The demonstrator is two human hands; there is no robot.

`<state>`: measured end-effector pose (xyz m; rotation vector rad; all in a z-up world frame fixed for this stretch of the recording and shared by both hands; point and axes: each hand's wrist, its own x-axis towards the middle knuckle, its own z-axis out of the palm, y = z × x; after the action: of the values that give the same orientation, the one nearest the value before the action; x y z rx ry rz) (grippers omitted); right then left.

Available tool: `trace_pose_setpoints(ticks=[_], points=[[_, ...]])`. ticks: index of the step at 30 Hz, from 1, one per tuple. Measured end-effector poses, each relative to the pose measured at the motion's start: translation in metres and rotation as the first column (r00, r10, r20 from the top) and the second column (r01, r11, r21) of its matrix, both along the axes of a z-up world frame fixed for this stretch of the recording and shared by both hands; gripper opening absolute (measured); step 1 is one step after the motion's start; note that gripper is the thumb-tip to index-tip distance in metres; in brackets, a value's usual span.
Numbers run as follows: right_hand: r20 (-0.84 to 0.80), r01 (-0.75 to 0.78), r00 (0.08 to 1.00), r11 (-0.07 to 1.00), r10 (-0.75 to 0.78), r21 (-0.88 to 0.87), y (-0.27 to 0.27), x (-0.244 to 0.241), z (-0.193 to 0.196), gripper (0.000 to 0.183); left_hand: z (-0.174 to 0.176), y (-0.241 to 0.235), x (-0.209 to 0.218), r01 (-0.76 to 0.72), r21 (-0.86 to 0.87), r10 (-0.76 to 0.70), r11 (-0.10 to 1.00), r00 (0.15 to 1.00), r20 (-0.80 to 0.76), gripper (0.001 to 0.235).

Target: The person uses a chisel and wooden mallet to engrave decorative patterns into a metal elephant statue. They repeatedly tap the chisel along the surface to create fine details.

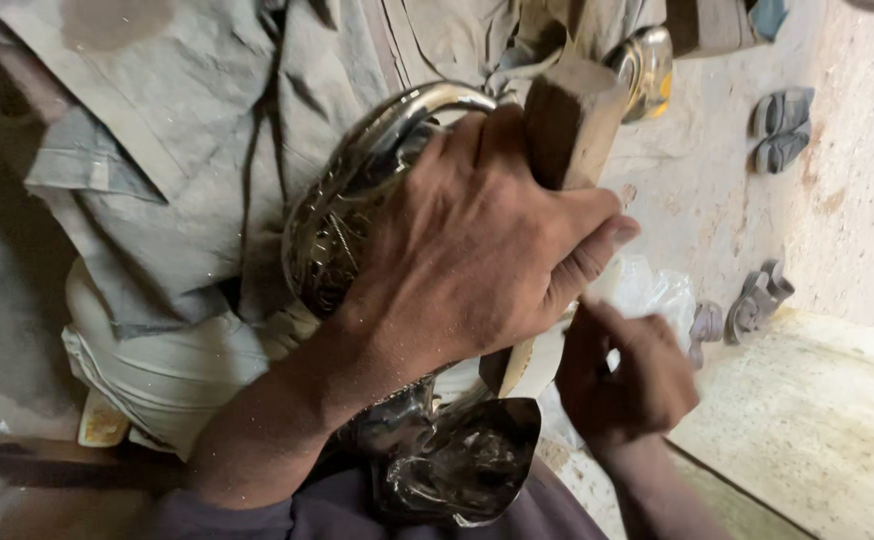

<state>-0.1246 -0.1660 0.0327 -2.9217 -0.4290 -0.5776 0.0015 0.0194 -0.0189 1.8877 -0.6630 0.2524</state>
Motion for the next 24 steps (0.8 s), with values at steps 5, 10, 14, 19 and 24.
trace_pose_setpoints(ticks=[5, 10, 14, 19, 24], points=[[0.019, -0.014, 1.0, 0.999, 0.015, -0.042, -0.005, 0.002, -0.006, 0.02, 0.001, 0.004, 0.0, 0.004, -0.001, -0.004, 1.0, 1.0, -0.017, 0.055], [0.026, 0.019, 0.999, 0.999, -0.018, -0.041, 0.003, 0.007, 0.002, 0.02, -0.004, 0.001, -0.001, -0.034, -0.035, 0.036, 0.999, 0.998, 0.044, 0.055], [0.016, 0.004, 1.0, 1.0, -0.003, -0.024, 0.002, 0.004, 0.0, 0.02, -0.009, -0.002, -0.004, -0.018, -0.002, 0.018, 1.0, 1.0, 0.014, 0.056], [0.014, 0.004, 1.0, 0.997, -0.003, -0.073, 0.002, 0.012, 0.003, 0.019, 0.001, 0.002, 0.003, -0.082, -0.016, 0.083, 0.996, 0.996, 0.042, 0.053], [0.022, -0.031, 0.999, 0.999, 0.031, -0.007, 0.004, 0.001, 0.009, 0.018, 0.001, -0.005, -0.008, -0.011, -0.034, 0.011, 0.999, 1.0, 0.024, 0.053]])
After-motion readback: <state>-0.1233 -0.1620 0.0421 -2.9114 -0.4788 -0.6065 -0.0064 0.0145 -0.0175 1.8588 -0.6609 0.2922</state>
